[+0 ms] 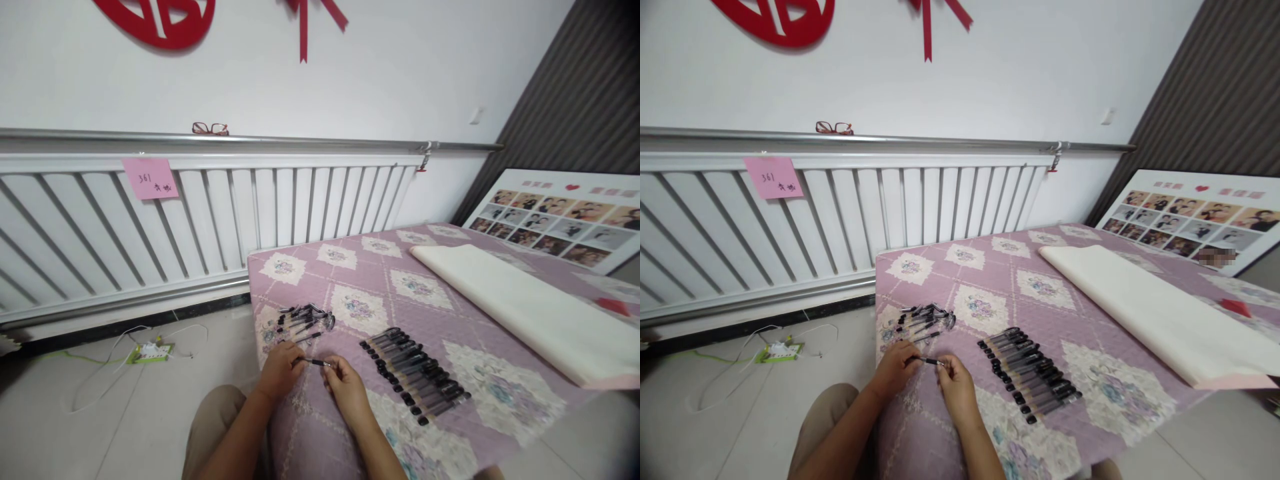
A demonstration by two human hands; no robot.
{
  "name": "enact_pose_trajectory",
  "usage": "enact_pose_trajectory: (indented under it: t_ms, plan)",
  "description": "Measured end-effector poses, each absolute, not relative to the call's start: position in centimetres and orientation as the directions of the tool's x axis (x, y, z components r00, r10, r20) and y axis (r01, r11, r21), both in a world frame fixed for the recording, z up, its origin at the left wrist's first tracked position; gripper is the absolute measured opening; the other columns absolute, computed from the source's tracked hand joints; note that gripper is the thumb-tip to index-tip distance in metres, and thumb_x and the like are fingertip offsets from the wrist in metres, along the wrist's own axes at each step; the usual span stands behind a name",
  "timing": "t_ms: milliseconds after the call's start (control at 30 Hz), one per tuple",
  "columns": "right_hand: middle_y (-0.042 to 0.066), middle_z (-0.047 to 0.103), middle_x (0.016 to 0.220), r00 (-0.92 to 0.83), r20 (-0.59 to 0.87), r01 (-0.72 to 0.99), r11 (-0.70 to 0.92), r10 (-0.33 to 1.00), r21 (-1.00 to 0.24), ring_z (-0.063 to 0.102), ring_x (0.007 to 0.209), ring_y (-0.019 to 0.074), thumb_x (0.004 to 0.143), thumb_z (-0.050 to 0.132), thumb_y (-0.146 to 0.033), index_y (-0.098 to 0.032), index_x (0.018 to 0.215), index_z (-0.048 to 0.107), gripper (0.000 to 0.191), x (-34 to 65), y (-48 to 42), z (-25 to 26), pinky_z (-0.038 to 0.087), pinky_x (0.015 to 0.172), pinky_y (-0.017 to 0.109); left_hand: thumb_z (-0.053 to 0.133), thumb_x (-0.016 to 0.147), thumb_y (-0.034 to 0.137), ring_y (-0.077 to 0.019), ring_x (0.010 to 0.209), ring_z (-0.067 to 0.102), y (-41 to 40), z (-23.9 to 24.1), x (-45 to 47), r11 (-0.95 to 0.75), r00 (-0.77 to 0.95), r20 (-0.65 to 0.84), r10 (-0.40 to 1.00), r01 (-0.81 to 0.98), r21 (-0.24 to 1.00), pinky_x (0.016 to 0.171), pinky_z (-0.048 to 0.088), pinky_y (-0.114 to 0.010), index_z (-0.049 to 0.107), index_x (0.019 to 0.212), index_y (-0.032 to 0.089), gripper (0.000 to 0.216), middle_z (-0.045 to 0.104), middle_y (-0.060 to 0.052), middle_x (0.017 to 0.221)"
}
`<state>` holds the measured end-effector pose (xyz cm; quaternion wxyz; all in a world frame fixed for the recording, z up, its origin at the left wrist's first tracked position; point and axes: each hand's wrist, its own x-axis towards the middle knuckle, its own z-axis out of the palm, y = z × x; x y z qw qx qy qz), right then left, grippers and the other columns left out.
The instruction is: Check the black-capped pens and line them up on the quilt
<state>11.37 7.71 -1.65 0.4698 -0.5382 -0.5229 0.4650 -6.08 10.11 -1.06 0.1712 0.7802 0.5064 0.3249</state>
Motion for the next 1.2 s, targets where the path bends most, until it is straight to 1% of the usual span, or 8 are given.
enact_pose_trajectory:
  t_ms: [267,567,767,900,1000,1100,1200]
  plan:
    - [-0.005,0.05,0.057,0.012,0.017,0.133,0.015,1.0,-0.991,0.044,0.048,0.0107,0.077,0.055,-0.04,-0.02,0.077,0.055,0.02,11.3,7.6,-1.7,0.035,0.047,0.022,0.06,0.077,0.018,-0.0195,0.086,0.054,10.3,-1.2,-6.1,-0.416,0.269,0.324,0.907,0.694,0.588,0.081,0.036,-0.033,0.064,0.077,0.023,0.007,0.062,-0.001,0.082]
    - [-0.006,0.047,0.054,0.014,0.017,0.156,0.015,1.0,-0.988,0.042,0.046,0.0107,0.077,0.055,-0.047,-0.021,0.068,0.052,0.027,11.3,7.5,-1.5,0.035,0.046,0.022,0.06,0.076,0.017,-0.0199,0.086,0.054,10.3,-1.2,-6.1,-0.409,0.265,0.318,0.91,0.694,0.593,0.081,0.035,-0.033,0.064,0.074,0.022,0.007,0.062,-0.001,0.08]
    - [-0.004,0.051,0.055,0.057,0.011,0.15,0.003,0.998,-0.989,0.046,0.048,0.012,0.076,0.055,-0.053,-0.021,0.069,0.056,0.033,11.2,7.2,-0.8,0.038,0.048,0.023,0.058,0.078,0.019,-0.0197,0.087,0.054,10.0,-0.9,-6.1,-0.412,0.26,0.327,0.909,0.682,0.604,0.083,0.036,-0.034,0.064,0.078,0.023,0.008,0.063,-0.001,0.083]
    - [-0.002,0.055,0.059,0.13,-0.008,0.122,-0.024,0.991,-0.992,0.051,0.053,0.0147,0.075,0.053,-0.056,-0.02,0.08,0.061,0.037,11.1,7.0,-0.4,0.043,0.051,0.025,0.052,0.082,0.019,-0.0185,0.087,0.055,10.1,-1.1,-6.2,-0.382,0.207,0.334,0.919,0.673,0.634,0.082,0.038,-0.032,0.062,0.082,0.022,0.01,0.062,-0.001,0.085]
    - [-0.001,0.057,0.061,0.152,-0.003,0.119,-0.021,0.988,-0.993,0.052,0.054,0.0158,0.075,0.054,-0.054,-0.02,0.085,0.062,0.036,11.1,7.0,-0.7,0.044,0.052,0.026,0.045,0.086,0.022,-0.0179,0.085,0.055,10.2,-1.4,-6.3,-0.323,0.118,0.335,0.935,0.675,0.664,0.079,0.04,-0.031,0.058,0.087,0.021,0.014,0.061,-0.003,0.087]
    - [-0.001,0.059,0.061,0.148,0.038,0.183,0.01,0.988,-0.983,0.053,0.054,0.0161,0.076,0.054,-0.048,-0.02,0.086,0.063,0.03,11.2,7.1,-1.3,0.044,0.053,0.026,0.041,0.088,0.024,-0.0175,0.083,0.054,10.2,-1.6,-6.3,-0.276,0.05,0.331,0.942,0.677,0.683,0.077,0.041,-0.03,0.057,0.087,0.021,0.016,0.059,-0.003,0.086]
    - [0.0,0.061,0.062,0.138,0.086,0.261,0.048,0.987,-0.964,0.055,0.054,0.0167,0.078,0.052,-0.043,-0.02,0.085,0.064,0.027,11.3,7.6,-1.8,0.044,0.053,0.027,0.043,0.087,0.025,-0.0175,0.081,0.055,10.1,-1.7,-6.3,-0.264,0.038,0.323,0.946,0.673,0.691,0.075,0.04,-0.029,0.056,0.085,0.021,0.014,0.059,-0.002,0.083]
